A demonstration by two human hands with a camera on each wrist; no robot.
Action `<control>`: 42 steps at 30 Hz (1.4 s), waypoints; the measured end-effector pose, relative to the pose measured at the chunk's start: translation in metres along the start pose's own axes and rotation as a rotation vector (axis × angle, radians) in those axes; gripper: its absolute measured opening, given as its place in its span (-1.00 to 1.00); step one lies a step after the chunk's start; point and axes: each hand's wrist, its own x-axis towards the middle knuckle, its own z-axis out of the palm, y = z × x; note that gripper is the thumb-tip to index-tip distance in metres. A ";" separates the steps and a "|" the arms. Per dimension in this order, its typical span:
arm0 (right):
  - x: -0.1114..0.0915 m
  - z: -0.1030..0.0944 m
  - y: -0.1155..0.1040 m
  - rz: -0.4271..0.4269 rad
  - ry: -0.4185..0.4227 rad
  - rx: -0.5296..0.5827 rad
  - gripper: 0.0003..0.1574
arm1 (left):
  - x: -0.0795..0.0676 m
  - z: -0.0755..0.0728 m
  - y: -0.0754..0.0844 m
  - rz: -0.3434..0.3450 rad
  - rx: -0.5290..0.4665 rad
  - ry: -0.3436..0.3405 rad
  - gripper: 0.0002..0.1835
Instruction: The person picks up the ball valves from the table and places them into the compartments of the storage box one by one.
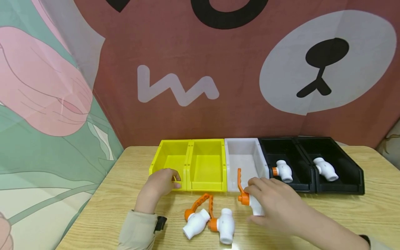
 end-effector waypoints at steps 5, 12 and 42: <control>0.007 -0.002 0.007 0.009 0.026 0.002 -0.23 | 0.000 0.000 0.000 -0.002 0.001 -0.001 -0.86; 0.020 -0.006 0.013 0.027 0.021 -0.009 -0.26 | 0.000 0.000 -0.001 0.004 -0.005 -0.002 -0.86; 0.078 0.010 0.061 0.131 -0.132 0.084 -0.29 | 0.001 0.003 -0.002 0.010 -0.013 0.002 -0.86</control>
